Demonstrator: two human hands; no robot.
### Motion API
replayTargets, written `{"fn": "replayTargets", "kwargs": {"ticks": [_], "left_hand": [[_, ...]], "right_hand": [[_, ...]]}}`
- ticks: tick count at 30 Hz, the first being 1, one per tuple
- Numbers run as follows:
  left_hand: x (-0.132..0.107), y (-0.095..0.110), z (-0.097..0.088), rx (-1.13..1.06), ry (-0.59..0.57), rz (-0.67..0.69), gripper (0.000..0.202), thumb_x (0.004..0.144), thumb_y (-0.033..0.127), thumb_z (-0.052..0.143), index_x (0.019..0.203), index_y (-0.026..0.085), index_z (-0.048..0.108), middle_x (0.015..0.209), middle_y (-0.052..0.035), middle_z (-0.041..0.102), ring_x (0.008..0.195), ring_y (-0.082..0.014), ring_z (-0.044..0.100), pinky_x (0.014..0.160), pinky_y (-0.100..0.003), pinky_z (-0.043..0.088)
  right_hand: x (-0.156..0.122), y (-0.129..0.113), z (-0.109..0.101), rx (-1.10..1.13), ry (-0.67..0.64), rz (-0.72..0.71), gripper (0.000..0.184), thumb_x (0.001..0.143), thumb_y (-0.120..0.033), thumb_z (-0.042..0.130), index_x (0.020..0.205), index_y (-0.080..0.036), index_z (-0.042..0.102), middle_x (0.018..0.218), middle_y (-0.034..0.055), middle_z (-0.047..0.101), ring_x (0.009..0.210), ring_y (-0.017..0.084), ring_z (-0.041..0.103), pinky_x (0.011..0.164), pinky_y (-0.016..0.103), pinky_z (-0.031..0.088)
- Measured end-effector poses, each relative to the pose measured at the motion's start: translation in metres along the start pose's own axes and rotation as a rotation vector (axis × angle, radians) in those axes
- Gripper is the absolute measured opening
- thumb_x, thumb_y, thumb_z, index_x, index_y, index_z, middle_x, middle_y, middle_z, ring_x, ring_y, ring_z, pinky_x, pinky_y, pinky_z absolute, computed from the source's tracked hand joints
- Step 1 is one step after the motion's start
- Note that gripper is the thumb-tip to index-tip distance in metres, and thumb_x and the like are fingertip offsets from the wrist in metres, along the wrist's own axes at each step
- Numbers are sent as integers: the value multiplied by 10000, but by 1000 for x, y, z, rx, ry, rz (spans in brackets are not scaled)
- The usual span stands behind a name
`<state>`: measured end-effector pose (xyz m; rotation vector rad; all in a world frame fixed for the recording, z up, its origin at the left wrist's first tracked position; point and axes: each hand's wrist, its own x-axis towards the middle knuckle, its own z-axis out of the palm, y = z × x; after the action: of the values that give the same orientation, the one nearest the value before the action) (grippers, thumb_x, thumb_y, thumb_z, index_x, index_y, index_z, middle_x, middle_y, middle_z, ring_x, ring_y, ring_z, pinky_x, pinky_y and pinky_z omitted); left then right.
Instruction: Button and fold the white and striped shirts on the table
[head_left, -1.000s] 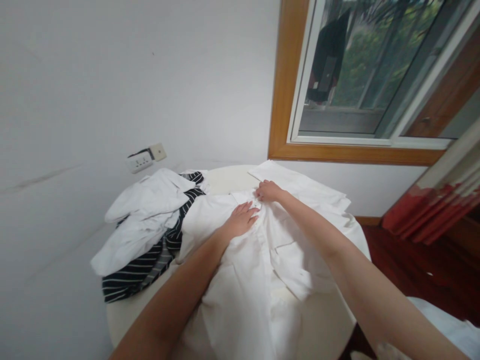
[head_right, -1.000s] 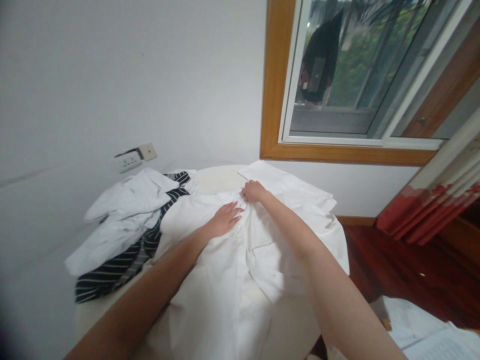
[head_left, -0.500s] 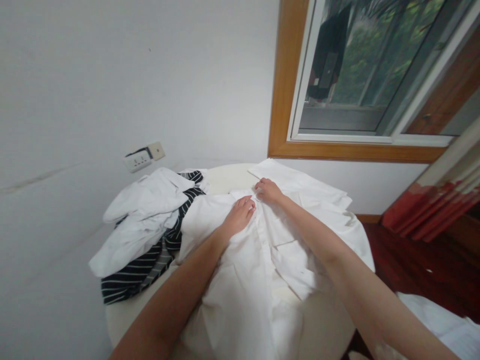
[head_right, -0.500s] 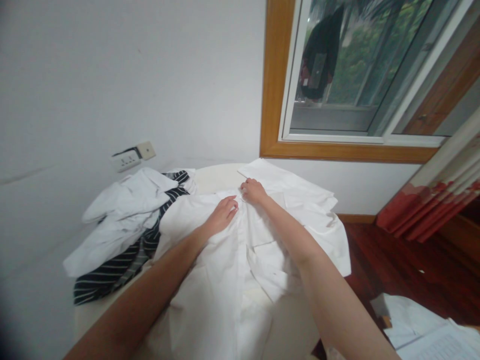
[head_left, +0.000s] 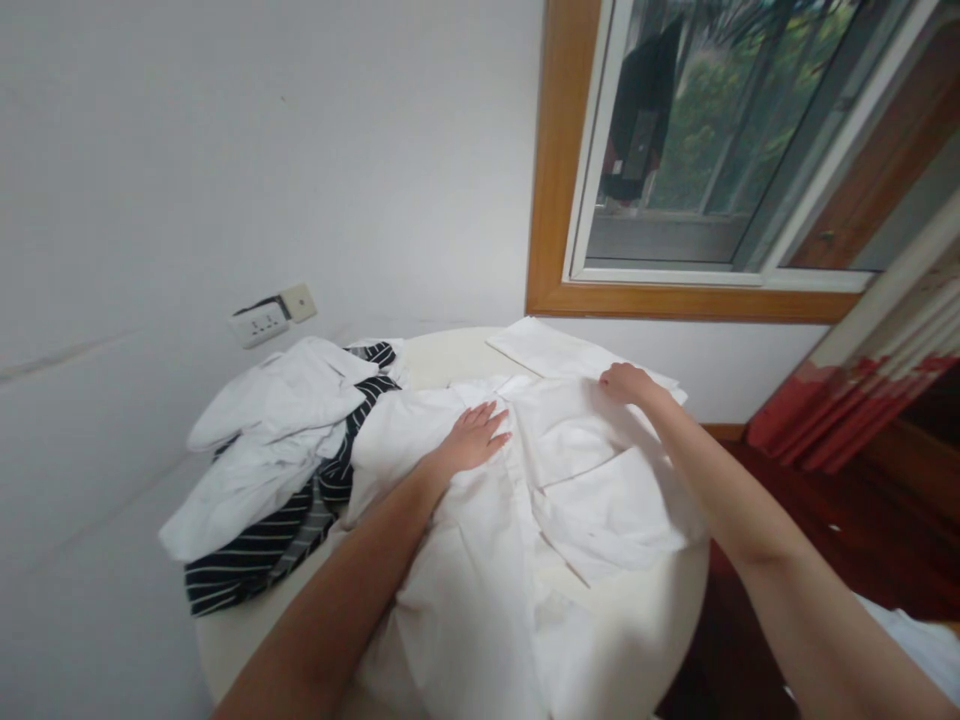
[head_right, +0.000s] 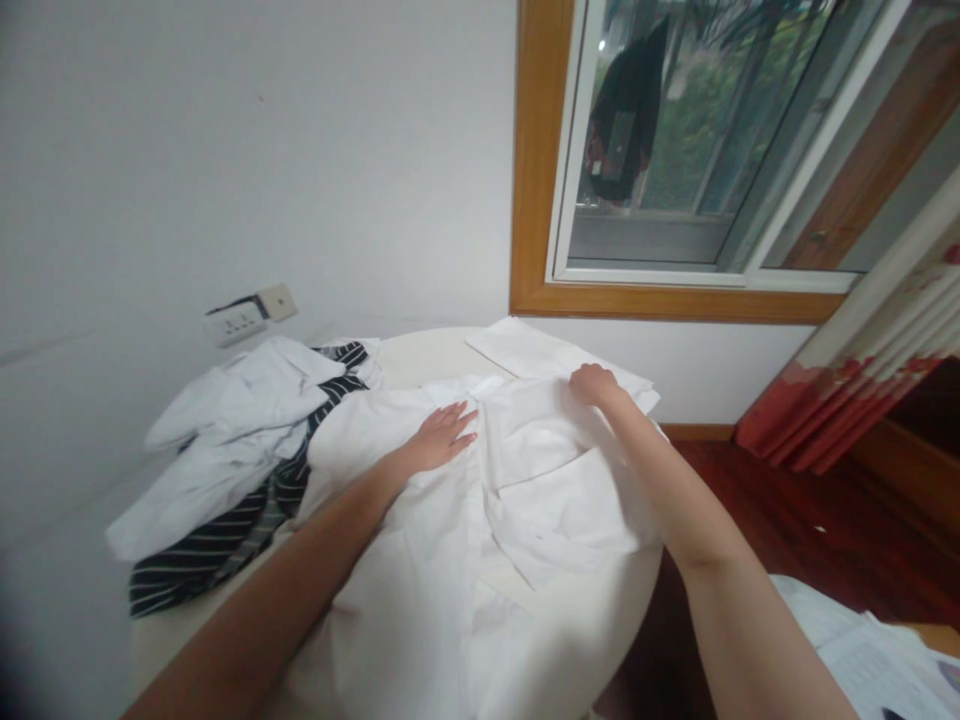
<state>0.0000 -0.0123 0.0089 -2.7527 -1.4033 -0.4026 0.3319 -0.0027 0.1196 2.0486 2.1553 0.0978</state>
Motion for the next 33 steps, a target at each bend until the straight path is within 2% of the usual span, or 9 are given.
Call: {"fn": "replayTargets", "kwargs": {"ticks": [4, 9, 11, 15, 17, 20, 23, 28, 33], "left_hand": [[1, 0, -1, -2, -17, -7, 586, 935, 566, 287, 1429, 272, 395, 1526, -86, 325, 1401, -268, 306, 1142, -471, 246], [1, -2, 0, 11, -16, 7, 605, 936, 572, 273, 1430, 248, 403, 1522, -111, 325, 1396, -287, 313, 1135, -481, 257], [1, -3, 1, 15, 6, 13, 593, 933, 572, 290, 1421, 260, 418, 1514, -104, 343, 1386, -285, 334, 1128, -480, 276], [1, -4, 2, 34, 26, 19, 584, 934, 571, 292, 1415, 268, 427, 1505, -98, 362, 1376, -278, 353, 1123, -471, 291], [2, -4, 2, 49, 16, 22, 597, 937, 573, 270, 1423, 259, 414, 1508, -102, 356, 1381, -277, 345, 1127, -468, 283], [2, -4, 3, 68, 12, 26, 597, 941, 569, 254, 1426, 256, 408, 1512, -97, 352, 1384, -266, 340, 1130, -456, 281], [2, -4, 4, 85, 5, 23, 599, 943, 569, 238, 1429, 260, 400, 1517, -90, 345, 1388, -257, 333, 1133, -446, 274], [1, -4, 3, 95, 0, 9, 586, 941, 570, 246, 1428, 282, 401, 1519, -73, 345, 1387, -247, 336, 1137, -440, 269], [2, -2, 0, 80, -27, 4, 589, 946, 560, 244, 1431, 263, 397, 1526, -93, 325, 1397, -259, 317, 1138, -457, 258]], "right_hand": [[-1, 26, 15, 21, -43, -31, 386, 942, -341, 416, 1072, -125, 708, 1132, 201, 662, 1046, 284, 626, 867, 342, 451], [-2, 45, 29, 288, -2, -89, 336, 930, -336, 465, 1133, -147, 655, 1115, 129, 685, 935, 200, 653, 793, 248, 455], [-4, 50, 31, 317, -34, -35, 382, 942, -370, 441, 1173, -133, 632, 1154, 142, 669, 957, 210, 648, 803, 260, 456], [-9, 56, 31, 276, -157, 13, 546, 955, -492, 343, 1050, -86, 694, 1124, 191, 671, 1019, 279, 625, 877, 332, 439], [-13, 61, 29, 334, -134, 18, 554, 940, -513, 357, 1046, -87, 696, 1135, 186, 666, 1029, 284, 614, 893, 339, 432], [-23, 72, 26, 526, -45, -1, 556, 894, -579, 403, 1047, -124, 685, 1109, 138, 676, 972, 253, 614, 852, 316, 452], [-36, 87, 23, 710, -18, -22, 638, 811, -711, 423, 937, -146, 691, 948, 93, 698, 846, 226, 610, 770, 302, 472], [-56, 115, 22, 896, -137, -83, 587, 702, -728, 559, 835, -174, 701, 897, 47, 694, 834, 202, 595, 798, 289, 465], [-71, 137, 29, 1030, -247, 39, 581, 619, -697, 664, 812, -149, 675, 835, 80, 689, 751, 190, 612, 699, 281, 489]]}}
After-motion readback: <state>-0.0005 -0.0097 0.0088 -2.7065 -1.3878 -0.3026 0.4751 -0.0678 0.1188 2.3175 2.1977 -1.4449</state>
